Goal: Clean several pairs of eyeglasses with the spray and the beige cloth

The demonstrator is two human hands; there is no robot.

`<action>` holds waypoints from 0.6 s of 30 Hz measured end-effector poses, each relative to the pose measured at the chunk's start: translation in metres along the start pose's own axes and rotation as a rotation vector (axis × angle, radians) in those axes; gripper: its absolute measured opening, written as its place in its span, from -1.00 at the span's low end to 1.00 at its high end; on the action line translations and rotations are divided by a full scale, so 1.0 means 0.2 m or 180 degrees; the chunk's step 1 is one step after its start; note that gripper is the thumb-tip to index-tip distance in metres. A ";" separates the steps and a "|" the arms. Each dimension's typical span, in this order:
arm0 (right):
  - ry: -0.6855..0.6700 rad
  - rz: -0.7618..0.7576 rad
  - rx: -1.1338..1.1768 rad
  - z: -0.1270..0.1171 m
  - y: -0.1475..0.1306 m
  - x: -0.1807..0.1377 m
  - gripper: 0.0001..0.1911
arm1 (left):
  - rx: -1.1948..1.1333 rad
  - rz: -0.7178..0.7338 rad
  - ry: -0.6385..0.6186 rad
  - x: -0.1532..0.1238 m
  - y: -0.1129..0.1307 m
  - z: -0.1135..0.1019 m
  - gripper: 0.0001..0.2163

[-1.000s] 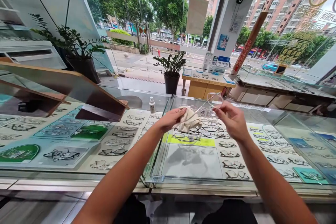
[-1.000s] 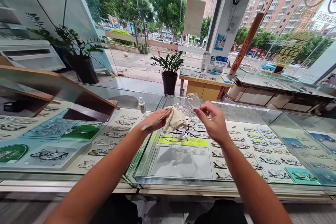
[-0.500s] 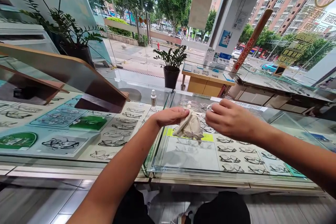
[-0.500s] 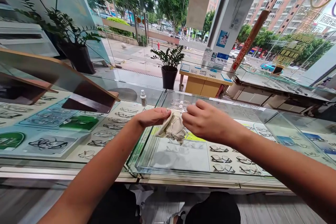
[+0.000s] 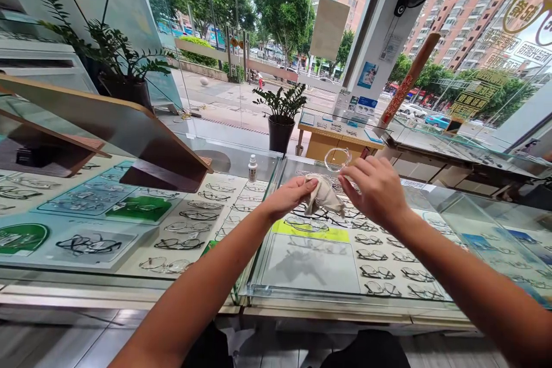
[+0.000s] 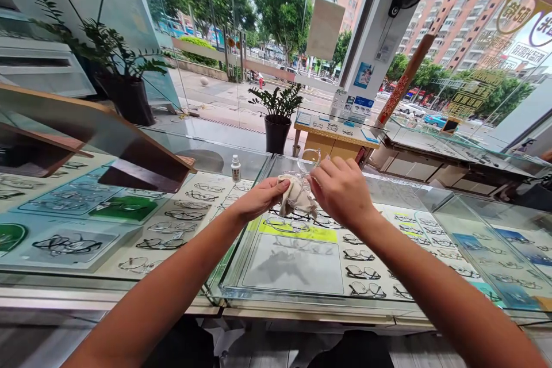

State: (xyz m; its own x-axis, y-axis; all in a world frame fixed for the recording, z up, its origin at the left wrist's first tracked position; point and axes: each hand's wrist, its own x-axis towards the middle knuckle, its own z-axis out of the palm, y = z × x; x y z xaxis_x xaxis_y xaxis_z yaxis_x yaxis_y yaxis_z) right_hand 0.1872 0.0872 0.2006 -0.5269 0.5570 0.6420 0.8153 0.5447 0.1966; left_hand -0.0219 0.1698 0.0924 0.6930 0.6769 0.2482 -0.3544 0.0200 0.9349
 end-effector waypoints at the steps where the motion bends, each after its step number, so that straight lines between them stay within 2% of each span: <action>1: 0.0176 0.0451 0.0395 0.05 0.00 -0.02 -0.75 | 0.0084 0.0059 0.0089 0.00 0.00 0.00 -0.48; 4: 0.0358 0.1728 0.2313 0.21 0.00 -0.06 -0.68 | 0.0352 0.0125 0.0257 0.01 -0.02 0.00 -0.46; 6: 0.0541 0.2284 0.3427 0.33 -0.01 -0.08 -0.66 | 0.0529 0.0150 0.0346 0.02 -0.03 0.00 -0.45; 8: 0.0687 0.2653 0.4036 0.43 -0.03 -0.10 -0.64 | 0.0688 0.0183 0.0512 0.02 -0.04 0.01 -0.44; 10: 0.0787 0.2822 0.4344 0.49 -0.05 -0.11 -0.63 | 0.0791 0.0203 0.0715 0.02 -0.06 0.02 -0.44; 13: 0.0889 0.2787 0.4529 0.55 -0.06 -0.14 -0.65 | 0.0783 0.0149 0.0897 0.03 -0.09 0.04 -0.45; 18: 0.0823 0.2672 0.4596 0.59 -0.06 -0.21 -0.70 | 0.0454 0.0000 0.0876 0.04 -0.14 0.08 -0.48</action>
State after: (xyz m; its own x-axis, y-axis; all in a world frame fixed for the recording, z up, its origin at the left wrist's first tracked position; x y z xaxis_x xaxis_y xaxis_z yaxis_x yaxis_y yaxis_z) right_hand 0.1706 0.1304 0.0843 0.0761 0.9393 0.3345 -0.1169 0.3416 -0.9325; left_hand 0.0033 0.1638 0.0726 0.4900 0.8511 0.1885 -0.2492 -0.0704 0.9659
